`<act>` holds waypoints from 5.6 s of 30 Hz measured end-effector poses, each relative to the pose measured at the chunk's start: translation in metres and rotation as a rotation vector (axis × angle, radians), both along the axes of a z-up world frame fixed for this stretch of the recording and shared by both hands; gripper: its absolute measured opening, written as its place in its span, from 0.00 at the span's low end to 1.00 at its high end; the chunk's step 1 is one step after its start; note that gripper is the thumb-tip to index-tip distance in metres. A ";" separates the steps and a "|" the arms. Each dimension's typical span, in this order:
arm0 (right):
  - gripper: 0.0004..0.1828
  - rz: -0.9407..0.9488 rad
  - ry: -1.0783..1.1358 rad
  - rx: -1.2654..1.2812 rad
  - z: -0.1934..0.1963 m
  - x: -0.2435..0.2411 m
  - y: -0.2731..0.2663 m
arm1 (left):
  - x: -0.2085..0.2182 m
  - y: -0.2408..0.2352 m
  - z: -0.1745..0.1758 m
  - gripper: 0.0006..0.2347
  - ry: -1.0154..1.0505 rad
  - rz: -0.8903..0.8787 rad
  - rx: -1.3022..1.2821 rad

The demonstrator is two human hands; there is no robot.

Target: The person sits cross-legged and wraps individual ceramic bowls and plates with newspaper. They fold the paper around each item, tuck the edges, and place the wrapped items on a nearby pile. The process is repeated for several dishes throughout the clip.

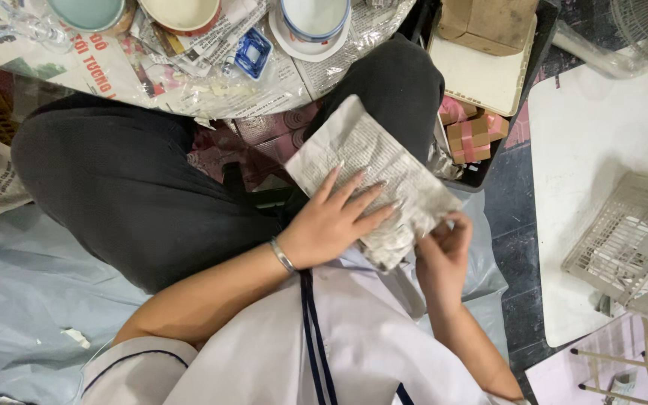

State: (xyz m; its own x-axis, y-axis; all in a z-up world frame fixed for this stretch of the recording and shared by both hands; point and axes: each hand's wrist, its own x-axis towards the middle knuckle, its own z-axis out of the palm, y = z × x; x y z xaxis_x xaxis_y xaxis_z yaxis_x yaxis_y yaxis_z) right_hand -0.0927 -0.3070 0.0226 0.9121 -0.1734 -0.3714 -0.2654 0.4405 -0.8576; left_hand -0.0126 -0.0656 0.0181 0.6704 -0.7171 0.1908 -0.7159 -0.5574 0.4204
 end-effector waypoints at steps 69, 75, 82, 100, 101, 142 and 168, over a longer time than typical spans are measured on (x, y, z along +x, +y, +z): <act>0.16 0.329 -0.572 -0.784 0.061 0.112 0.032 | 0.048 0.029 0.026 0.08 0.255 0.134 -0.693; 0.10 0.508 -1.007 -1.521 0.030 0.069 0.005 | 0.047 0.042 -0.002 0.14 -0.060 -0.110 -0.299; 0.11 0.486 -0.689 -1.350 0.001 0.049 0.002 | 0.026 0.045 -0.018 0.17 0.146 -0.078 -0.304; 0.15 0.260 -0.068 -0.493 0.006 0.092 0.062 | 0.029 0.051 -0.033 0.28 1.098 0.490 -0.821; 0.18 0.254 -0.170 -0.421 0.004 0.099 0.067 | 0.033 0.060 -0.029 0.26 1.163 0.453 -0.902; 0.13 0.292 -0.816 -0.801 -0.028 0.281 0.223 | 0.165 0.176 -0.043 0.12 0.294 1.182 -0.760; 0.15 0.355 -0.739 -0.943 -0.034 0.291 0.240 | 0.160 0.181 -0.033 0.23 0.241 1.272 -0.557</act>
State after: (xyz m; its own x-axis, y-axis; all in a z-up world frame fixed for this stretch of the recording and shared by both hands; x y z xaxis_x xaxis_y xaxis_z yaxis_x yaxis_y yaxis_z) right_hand 0.1986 -0.0667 -0.0118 0.9001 0.2052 0.3844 0.4358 -0.4239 -0.7940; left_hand 0.1474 0.1151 -0.0147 0.8501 0.5256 0.0338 0.2648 -0.4820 0.8352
